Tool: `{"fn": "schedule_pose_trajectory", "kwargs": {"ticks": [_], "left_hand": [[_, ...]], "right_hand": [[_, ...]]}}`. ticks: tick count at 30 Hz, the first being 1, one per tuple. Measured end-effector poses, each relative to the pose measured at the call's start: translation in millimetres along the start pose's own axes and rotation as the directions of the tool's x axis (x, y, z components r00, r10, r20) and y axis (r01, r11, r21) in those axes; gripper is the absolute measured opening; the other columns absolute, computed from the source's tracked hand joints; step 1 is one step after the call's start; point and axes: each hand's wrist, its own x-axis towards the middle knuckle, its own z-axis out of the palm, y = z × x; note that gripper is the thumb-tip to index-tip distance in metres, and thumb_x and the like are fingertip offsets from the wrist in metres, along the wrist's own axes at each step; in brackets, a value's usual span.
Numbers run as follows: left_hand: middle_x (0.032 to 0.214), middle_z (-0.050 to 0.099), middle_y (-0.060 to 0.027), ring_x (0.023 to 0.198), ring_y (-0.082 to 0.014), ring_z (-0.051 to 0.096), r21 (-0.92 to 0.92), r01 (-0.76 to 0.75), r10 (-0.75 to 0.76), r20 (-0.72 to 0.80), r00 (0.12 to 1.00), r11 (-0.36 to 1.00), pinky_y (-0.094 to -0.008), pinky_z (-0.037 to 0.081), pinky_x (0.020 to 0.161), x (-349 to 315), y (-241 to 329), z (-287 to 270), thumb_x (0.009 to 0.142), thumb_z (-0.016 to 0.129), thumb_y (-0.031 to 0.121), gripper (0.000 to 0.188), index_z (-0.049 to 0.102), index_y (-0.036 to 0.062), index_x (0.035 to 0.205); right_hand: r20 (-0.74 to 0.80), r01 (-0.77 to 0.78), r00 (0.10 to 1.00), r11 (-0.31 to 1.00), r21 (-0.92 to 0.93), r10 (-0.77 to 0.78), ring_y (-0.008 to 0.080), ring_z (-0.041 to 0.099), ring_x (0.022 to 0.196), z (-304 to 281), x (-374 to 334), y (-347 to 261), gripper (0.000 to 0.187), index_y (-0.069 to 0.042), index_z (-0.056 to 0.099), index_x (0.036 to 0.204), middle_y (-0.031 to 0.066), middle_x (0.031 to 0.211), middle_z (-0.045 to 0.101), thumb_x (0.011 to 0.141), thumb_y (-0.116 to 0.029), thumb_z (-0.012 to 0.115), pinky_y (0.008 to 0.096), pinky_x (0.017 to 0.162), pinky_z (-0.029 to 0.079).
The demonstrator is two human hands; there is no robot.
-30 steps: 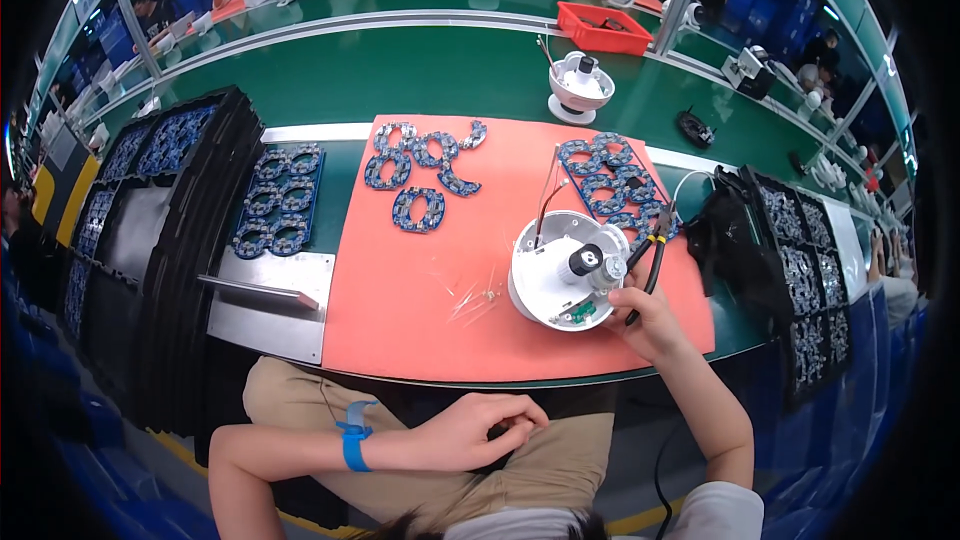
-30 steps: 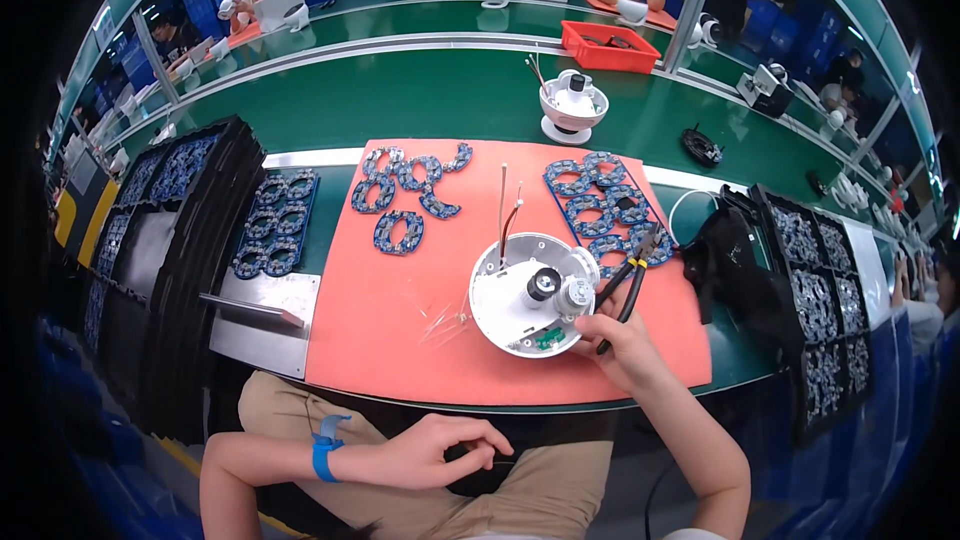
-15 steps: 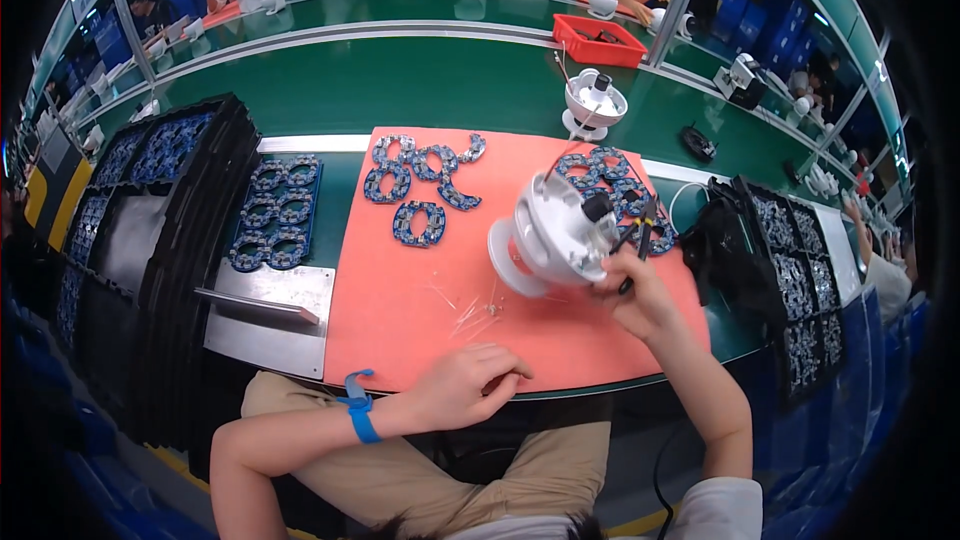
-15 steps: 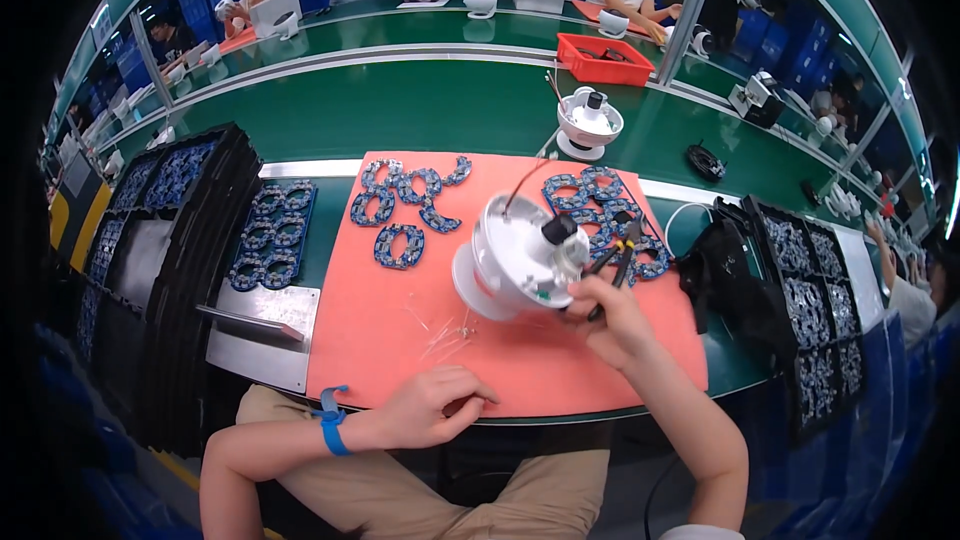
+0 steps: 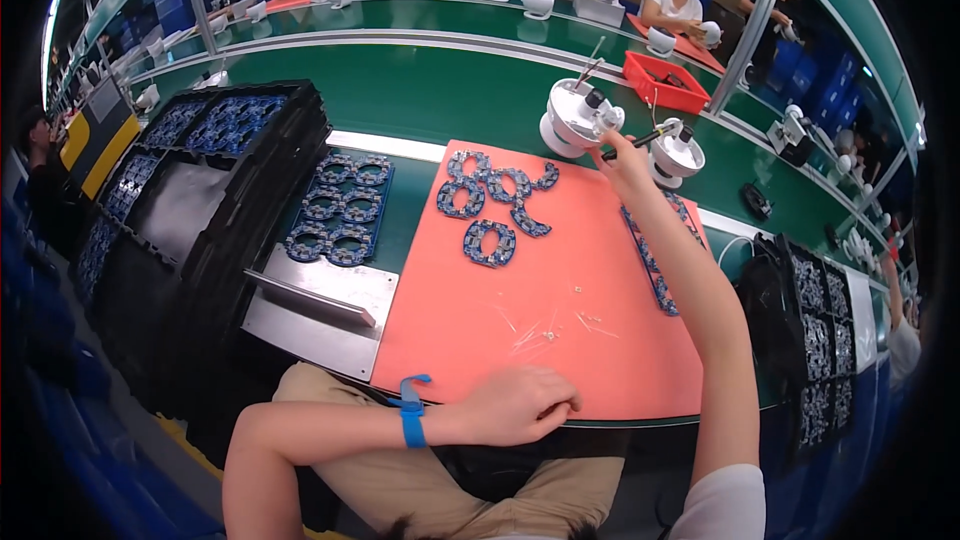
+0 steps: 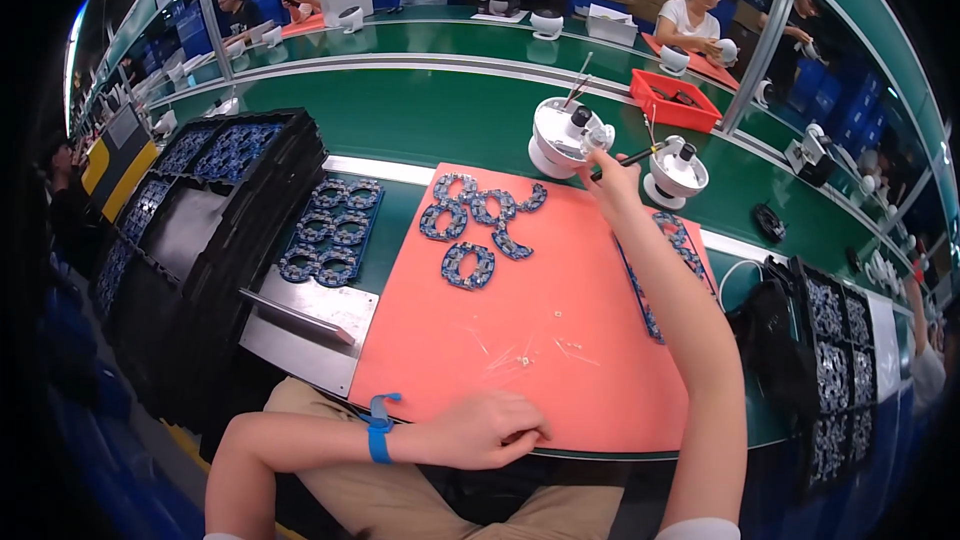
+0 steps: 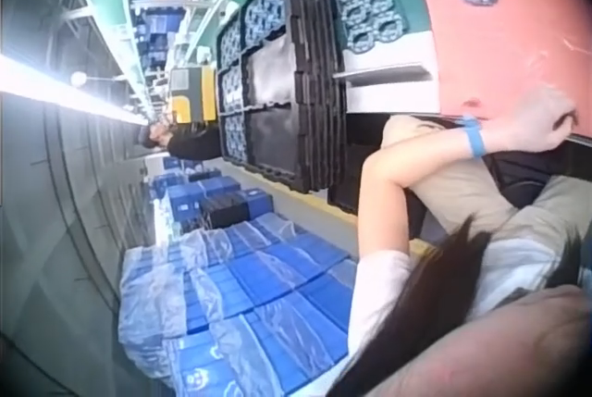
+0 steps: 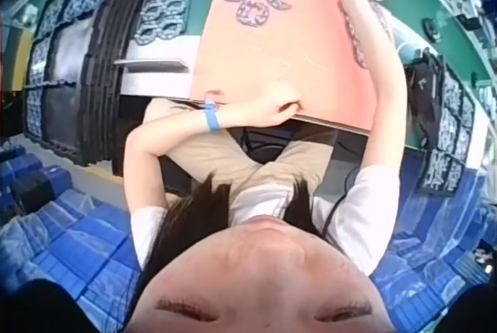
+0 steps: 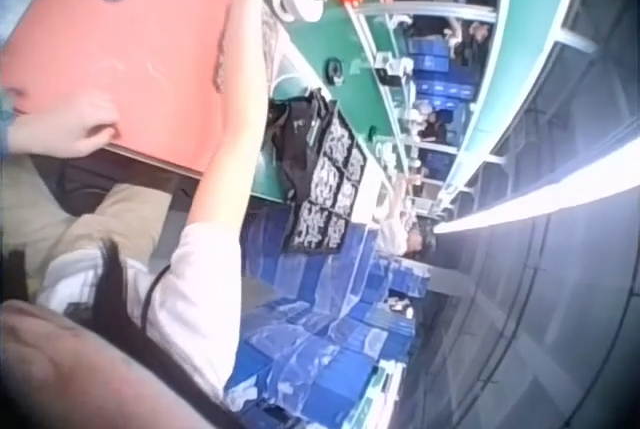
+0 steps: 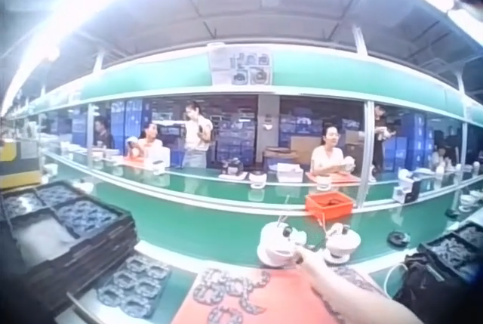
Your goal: Assembling electronic components by trimming wires with pliers and fitting parts into plastic housings on a production line.
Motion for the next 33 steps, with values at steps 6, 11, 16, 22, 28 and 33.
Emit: {"fn": "schedule_pose_trajectory", "kwargs": {"ticks": [6, 11, 16, 22, 28, 33], "left_hand": [[0.078, 0.058, -0.0088, 0.078, -0.0261, 0.059, 0.029, -0.084, 0.084, -0.015, 0.996, 0.996, -0.0375, 0.047, 0.069, -2, -8, 2, 0.086, 0.056, 0.009, 0.007, 0.061, 0.0054, 0.09], [0.084, 0.059, -0.012, 0.084, -0.0299, 0.059, -0.045, -0.108, 0.112, 0.075, 0.991, 0.993, -0.04, 0.047, 0.076, 4, -5, 3, 0.086, 0.053, 0.01, 0.009, 0.058, 0.0041, 0.091], [0.083, 0.062, -0.011, 0.084, -0.0278, 0.061, 0.048, -0.058, 0.054, 0.095, 0.994, 0.997, -0.0377, 0.049, 0.075, -1, -4, -3, 0.083, 0.057, 0.009, 0.008, 0.062, 0.0048, 0.088], [0.079, 0.062, -0.0084, 0.077, -0.0251, 0.06, 0.177, -0.08, 0.068, 0.072, 0.995, 0.981, -0.0363, 0.047, 0.069, 4, 2, 2, 0.08, 0.061, 0.008, 0.006, 0.064, 0.0065, 0.085], [0.077, 0.059, -0.0085, 0.074, -0.0262, 0.058, 0.22, -0.101, 0.084, 0.084, 0.993, 0.97, -0.0371, 0.046, 0.067, 2, -2, 3, 0.079, 0.062, 0.007, 0.006, 0.064, 0.0058, 0.084], [0.075, 0.057, -0.0109, 0.072, -0.0289, 0.056, 0.178, -0.002, 0.001, 0.002, 1.0, 0.984, -0.0376, 0.046, 0.067, -6, 4, 2, 0.079, 0.063, 0.004, 0.007, 0.064, 0.0046, 0.085]], "right_hand": [[-0.285, 0.065, 0.957, 0.998, 0.001, -0.062, 0.0264, 0.066, 0.081, 37, 6, 42, 0.014, 0.0, 0.051, 0.085, 0.0127, 0.092, 0.059, 0.081, -0.001, 0.064, 0.0314, 0.067, 0.058], [0.049, 0.121, 0.992, 0.98, -0.159, -0.115, 0.0177, 0.063, 0.061, -1, -19, 21, 0.024, -0.004, 0.047, 0.097, 0.0093, 0.076, 0.059, 0.08, -0.003, 0.065, 0.0251, 0.043, 0.045], [0.266, 0.142, 0.962, 0.934, -0.328, -0.053, 0.0171, 0.066, 0.083, -2, -124, 11, 0.039, -0.004, 0.044, 0.116, 0.0082, 0.099, 0.06, 0.082, -0.008, 0.063, 0.0264, 0.063, 0.051], [0.373, 0.375, 0.905, 0.794, -0.479, -0.203, 0.0083, 0.054, 0.088, -41, -207, -11, 0.038, -0.006, 0.043, 0.121, 0.001, 0.098, 0.053, 0.088, -0.008, 0.063, 0.0235, 0.076, 0.043], [0.195, 0.277, 0.955, 0.912, -0.302, -0.225, 0.0067, 0.048, 0.071, -49, -228, -9, 0.024, -0.008, 0.045, 0.108, -0.0008, 0.083, 0.049, 0.089, -0.011, 0.06, 0.0222, 0.063, 0.038], [0.138, 0.07, 0.989, 0.985, -0.159, -0.048, 0.0051, 0.034, 0.054, -40, -226, 2, 0.019, -0.01, 0.043, 0.091, -0.0046, 0.067, 0.04, 0.085, -0.008, 0.061, 0.0226, 0.048, 0.025]]}}
